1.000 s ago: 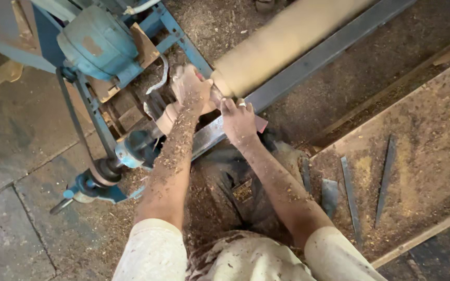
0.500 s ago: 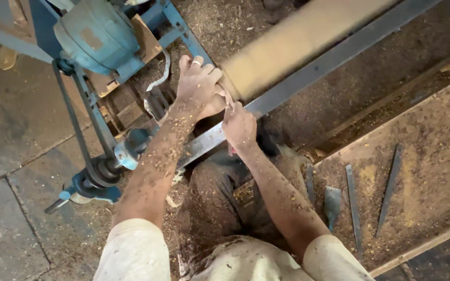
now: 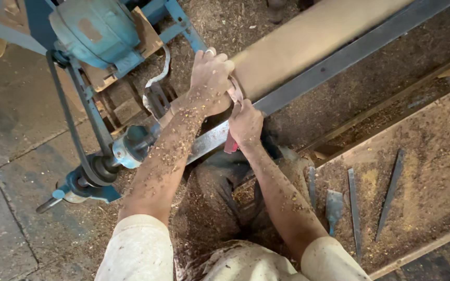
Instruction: The person uses a chisel to shape a rotating wooden piece on a lathe, creating grooves and contours. They then switch to a sanding block to smooth the surface of the wood while it continues to spin.
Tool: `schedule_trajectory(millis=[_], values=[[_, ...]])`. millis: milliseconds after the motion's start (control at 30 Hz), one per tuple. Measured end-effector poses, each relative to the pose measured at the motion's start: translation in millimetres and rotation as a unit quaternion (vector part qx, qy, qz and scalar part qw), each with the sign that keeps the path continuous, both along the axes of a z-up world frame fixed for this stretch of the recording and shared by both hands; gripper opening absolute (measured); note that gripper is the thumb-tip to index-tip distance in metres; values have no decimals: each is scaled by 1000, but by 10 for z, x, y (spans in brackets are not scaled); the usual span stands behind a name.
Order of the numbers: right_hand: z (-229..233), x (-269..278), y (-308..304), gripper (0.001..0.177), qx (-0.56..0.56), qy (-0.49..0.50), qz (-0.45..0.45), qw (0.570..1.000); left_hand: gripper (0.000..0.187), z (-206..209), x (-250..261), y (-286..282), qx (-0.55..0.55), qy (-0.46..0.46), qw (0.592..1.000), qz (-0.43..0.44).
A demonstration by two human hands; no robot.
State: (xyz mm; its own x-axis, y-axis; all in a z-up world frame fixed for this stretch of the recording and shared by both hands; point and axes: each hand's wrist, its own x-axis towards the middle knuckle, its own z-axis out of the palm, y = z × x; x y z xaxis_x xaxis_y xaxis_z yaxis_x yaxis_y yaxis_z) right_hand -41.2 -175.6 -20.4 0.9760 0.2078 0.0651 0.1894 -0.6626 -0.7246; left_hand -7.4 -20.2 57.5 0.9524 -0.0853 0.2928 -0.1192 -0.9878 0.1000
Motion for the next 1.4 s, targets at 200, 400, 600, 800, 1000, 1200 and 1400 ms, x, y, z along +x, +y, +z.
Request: schedule_trajectory(millis=[200,400,600,800,1000,1200,1400], values=[[3,-7,18,30,-13,-4,-13,1000,24,248,-53,-132,-44,52,997,21],[44,-18,4,28,-2,1,-36,999,13,-8,1,-197,-1,-16,1000,27],[51,-38,-22,23,39,0,-50,998,14,-303,19,-228,9,-105,994,6],[44,-32,-32,20,53,15,-53,997,18,-219,-91,-211,5,-113,994,-2],[-7,-38,-29,26,41,-22,-58,997,23,2,-156,-255,4,-141,990,-17],[136,-106,-129,24,20,-90,28,995,33,325,-255,-20,-7,-153,984,-86],[71,-16,-36,16,-99,-105,97,985,11,-21,-147,262,114,-114,982,-101]])
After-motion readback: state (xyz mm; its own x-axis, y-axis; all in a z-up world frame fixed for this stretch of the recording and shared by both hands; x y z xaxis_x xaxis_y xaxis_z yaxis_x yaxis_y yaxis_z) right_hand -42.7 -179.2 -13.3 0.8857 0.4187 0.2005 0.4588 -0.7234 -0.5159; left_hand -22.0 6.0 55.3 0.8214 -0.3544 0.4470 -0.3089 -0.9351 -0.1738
